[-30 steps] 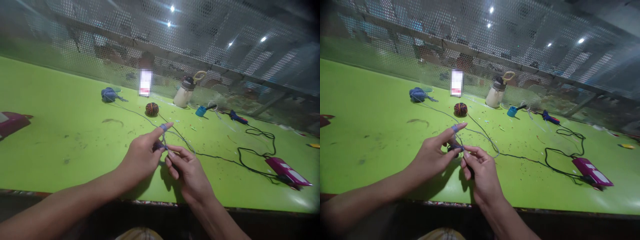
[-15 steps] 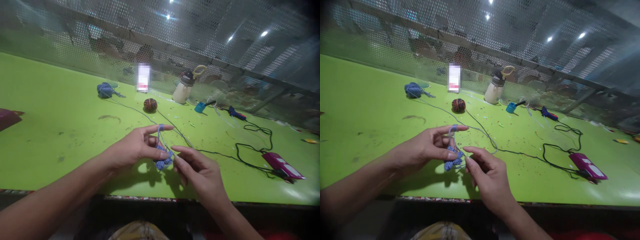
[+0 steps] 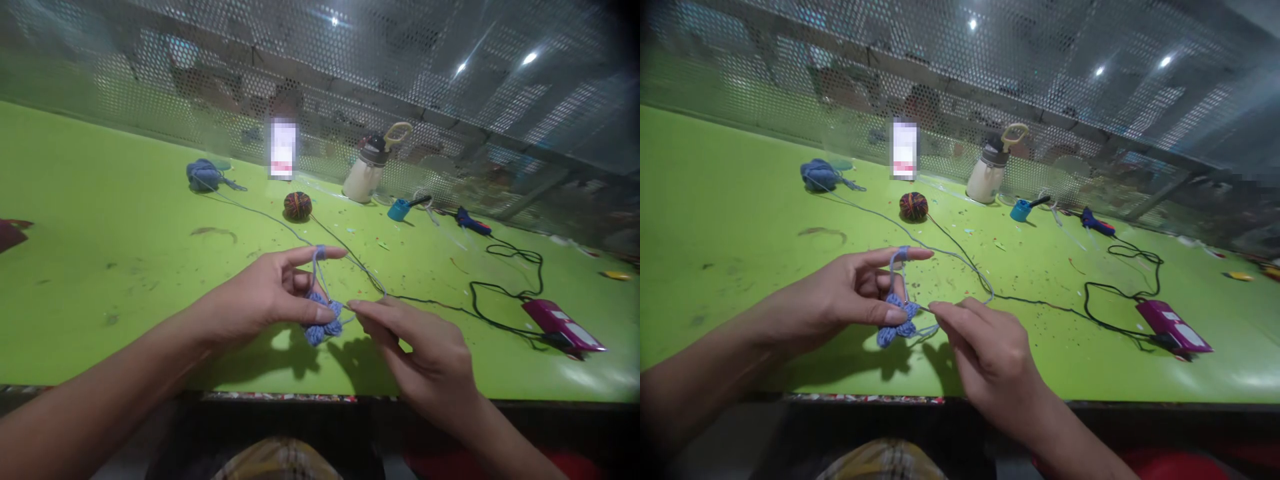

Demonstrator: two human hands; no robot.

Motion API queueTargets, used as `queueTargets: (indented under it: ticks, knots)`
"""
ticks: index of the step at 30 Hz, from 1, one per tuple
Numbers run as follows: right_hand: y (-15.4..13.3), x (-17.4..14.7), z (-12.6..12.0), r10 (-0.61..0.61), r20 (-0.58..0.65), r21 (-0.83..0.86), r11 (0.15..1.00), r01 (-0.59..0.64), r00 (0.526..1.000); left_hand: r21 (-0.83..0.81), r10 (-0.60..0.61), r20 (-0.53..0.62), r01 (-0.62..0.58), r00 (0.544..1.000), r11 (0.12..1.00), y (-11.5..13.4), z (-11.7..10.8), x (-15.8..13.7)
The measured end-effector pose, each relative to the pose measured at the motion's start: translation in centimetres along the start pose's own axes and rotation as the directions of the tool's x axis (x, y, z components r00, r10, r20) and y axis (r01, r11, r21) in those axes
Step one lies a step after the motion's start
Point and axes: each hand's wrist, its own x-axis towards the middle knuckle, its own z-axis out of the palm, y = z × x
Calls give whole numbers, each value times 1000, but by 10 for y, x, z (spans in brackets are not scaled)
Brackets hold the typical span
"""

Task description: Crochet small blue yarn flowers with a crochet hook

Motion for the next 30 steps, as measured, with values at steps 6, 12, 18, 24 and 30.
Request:
queueTargets:
  ticks: [6,12,18,24,30]
  knots:
    - [4,4,-11,-68,87,-20,997,70,994,11,8,32,-8,999,1000,-1,0,-1]
    - [7,2,-15,-71,127,-49,996,78,989,55,27,35,-29,999,998,0,2,-2]
    - [9,-2,-19,-77,139,-60,994,86,987,79,28,25,-29,999,996,2,4,-2]
    - [9,-2,-16,-69,116,-3,998,70,991,84,32,14,-33,999,996,2,4,-2]
    - [8,-3,-11,-28,59,76,997,23,998,45,36,12,-37,999,998,-1,4,-1]
